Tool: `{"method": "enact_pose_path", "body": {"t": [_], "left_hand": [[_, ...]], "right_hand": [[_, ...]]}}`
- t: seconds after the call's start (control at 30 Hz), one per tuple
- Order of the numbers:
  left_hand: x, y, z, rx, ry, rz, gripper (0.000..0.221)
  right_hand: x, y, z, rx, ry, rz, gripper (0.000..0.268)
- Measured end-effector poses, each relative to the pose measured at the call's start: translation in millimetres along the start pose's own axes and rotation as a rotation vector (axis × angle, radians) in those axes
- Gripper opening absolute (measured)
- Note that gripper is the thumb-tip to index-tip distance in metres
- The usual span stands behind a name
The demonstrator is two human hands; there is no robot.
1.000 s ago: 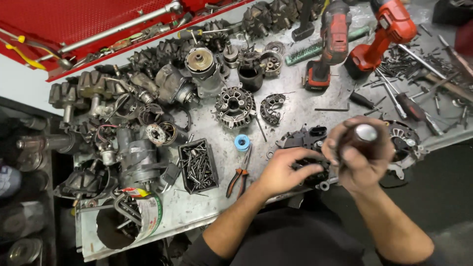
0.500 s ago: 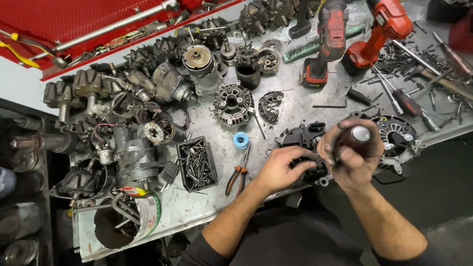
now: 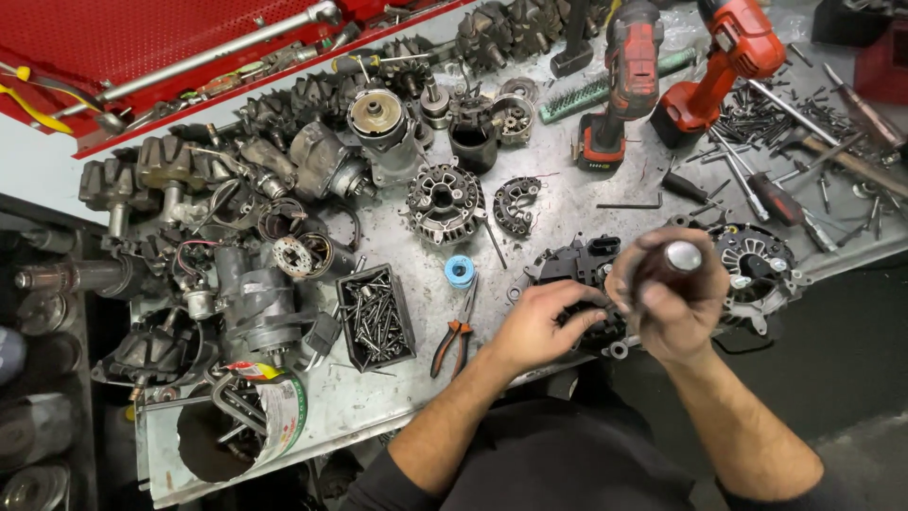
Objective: Disassembling and inspecting parts of multiple car alternators on a workshop workbench.
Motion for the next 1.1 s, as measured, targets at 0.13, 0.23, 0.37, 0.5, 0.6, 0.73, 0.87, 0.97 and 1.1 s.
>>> {"method": "enact_pose_path", "body": {"t": [0.13, 0.23, 0.37, 0.5, 0.6, 0.73, 0.87, 0.97, 1.1], "left_hand": [[24.1, 6.1, -13.5, 0.071, -0.064, -0.079, 0.039], [42.0, 23.2, -63.3, 0.082, -0.326, -0.162, 0.06], [30.2, 37.5, -99.5, -0.103, -0.079, -0.178, 0.069], [6.5, 36.5, -91.4, -0.134, -0.091, -0.091, 0.044], [6.0, 43.8, -84.1, 0.033, -0.101, -0.079, 0.046], [7.0, 52.4, -105.8, -0.077, -0.119, -0.079, 0.05], [2.6, 54.4, -104.0, -0.048, -0.121, -0.092, 0.048], [0.6, 53.1, -96.8, 0.029, -0.14, -0.098, 0.04], [2.9, 56.1, -105.3, -0.056, -0.073, -0.113, 0.042]], "right_hand": [[-8.0, -3.6, 9.2, 0.076, -0.408, 0.11, 0.024], [10.1, -26.4, -14.7, 0.12, -0.839, 0.294, 0.021], [39.6, -59.6, -41.1, -0.046, -0.999, 0.163, 0.021], [48.5, -66.7, -42.6, -0.171, -0.97, -0.089, 0.019], [36.6, -56.9, -34.6, -0.097, -0.997, 0.043, 0.028], [49.3, -60.2, -41.6, -0.061, -1.051, 0.1, 0.029], [38.8, -55.3, -39.2, -0.129, -1.043, 0.088, 0.023], [46.4, -58.2, -47.7, -0.192, -0.973, 0.129, 0.021], [70.3, -63.3, -64.0, -0.21, -1.293, 0.13, 0.01]]}}
Point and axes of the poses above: each hand's wrist, its own y-axis towards the middle knuckle, its own x-axis out of the back of the hand, z = x × y, the point moved 6 cm from there along y, towards the middle knuckle, and after that the axes turned 12 degrees about -z, right-handed, at the moved point
